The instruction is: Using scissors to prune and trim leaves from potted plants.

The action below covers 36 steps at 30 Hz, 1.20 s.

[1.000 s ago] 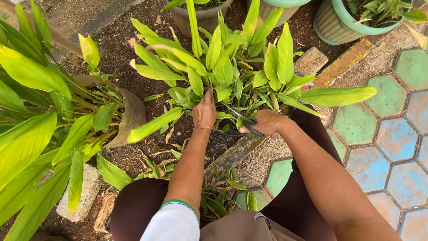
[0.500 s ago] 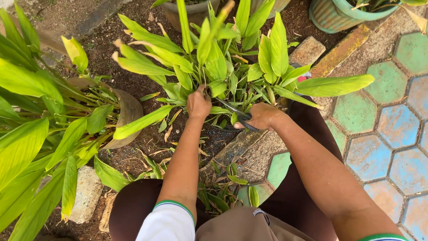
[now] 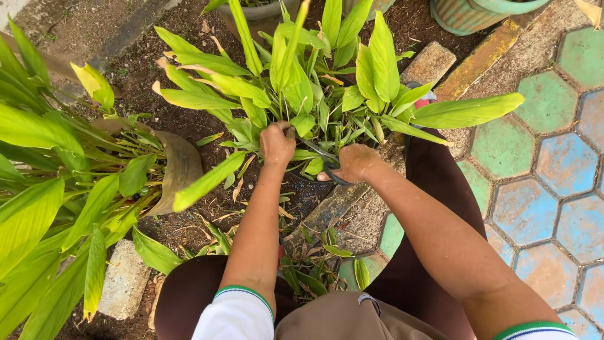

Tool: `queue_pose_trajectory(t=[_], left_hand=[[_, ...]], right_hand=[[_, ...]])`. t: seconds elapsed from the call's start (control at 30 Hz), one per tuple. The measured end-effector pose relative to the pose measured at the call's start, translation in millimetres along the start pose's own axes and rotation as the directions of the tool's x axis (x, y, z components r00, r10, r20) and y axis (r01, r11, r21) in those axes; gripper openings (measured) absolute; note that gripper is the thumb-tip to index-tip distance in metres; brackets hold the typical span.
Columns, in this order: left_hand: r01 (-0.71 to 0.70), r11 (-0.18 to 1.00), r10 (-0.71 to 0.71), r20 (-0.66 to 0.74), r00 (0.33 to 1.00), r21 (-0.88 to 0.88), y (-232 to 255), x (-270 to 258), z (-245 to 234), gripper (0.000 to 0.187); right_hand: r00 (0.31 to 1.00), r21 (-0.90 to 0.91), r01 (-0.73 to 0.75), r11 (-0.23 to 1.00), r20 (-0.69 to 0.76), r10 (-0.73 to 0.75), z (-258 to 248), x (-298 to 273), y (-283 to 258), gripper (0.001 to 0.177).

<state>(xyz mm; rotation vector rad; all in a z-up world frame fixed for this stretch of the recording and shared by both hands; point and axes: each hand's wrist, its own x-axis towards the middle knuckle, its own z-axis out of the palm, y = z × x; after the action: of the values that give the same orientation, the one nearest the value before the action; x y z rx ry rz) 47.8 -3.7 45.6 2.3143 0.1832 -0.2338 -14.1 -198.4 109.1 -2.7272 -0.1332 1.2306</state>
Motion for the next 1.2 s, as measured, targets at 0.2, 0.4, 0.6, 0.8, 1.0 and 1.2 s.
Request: queue_pose_trajectory(t=[0.2,0.4,0.6,0.8,1.0,1.2], left_hand=[[-0.039,0.998,0.033,-0.109,0.993,-0.045,-25,8,23,0.02],[0.184,0.943,-0.199,-0.029,0.979,-0.278,-24,13,18,0.017],[0.405,0.8,-0.312,0.269,0.911,-0.444,-25,16,-7,0.019],[0.143,0.989,-0.09,0.863,0.496,0.021,-2,-28,-10,0.019],[-0.507,0.772,-0.246,0.916,0.316,0.383,60,-113,18,0.035],[-0.269,0.932,0.046,0.657,0.752,0.242,59,-63,13,0.025]], right_hand=[[0.998,0.038,0.003,0.999,-0.07,-0.001,6,1,-2,0.095],[0.994,0.019,0.075,0.997,-0.078,-0.073,0,-5,3,0.091],[0.999,0.094,0.029,0.995,-0.039,-0.025,-17,-11,21,0.091],[0.996,0.079,0.059,0.995,-0.078,-0.052,-33,-12,62,0.096],[0.992,0.096,0.092,0.991,-0.098,-0.083,-36,-17,67,0.097],[0.985,0.078,0.126,0.989,-0.128,-0.115,-34,-26,87,0.094]])
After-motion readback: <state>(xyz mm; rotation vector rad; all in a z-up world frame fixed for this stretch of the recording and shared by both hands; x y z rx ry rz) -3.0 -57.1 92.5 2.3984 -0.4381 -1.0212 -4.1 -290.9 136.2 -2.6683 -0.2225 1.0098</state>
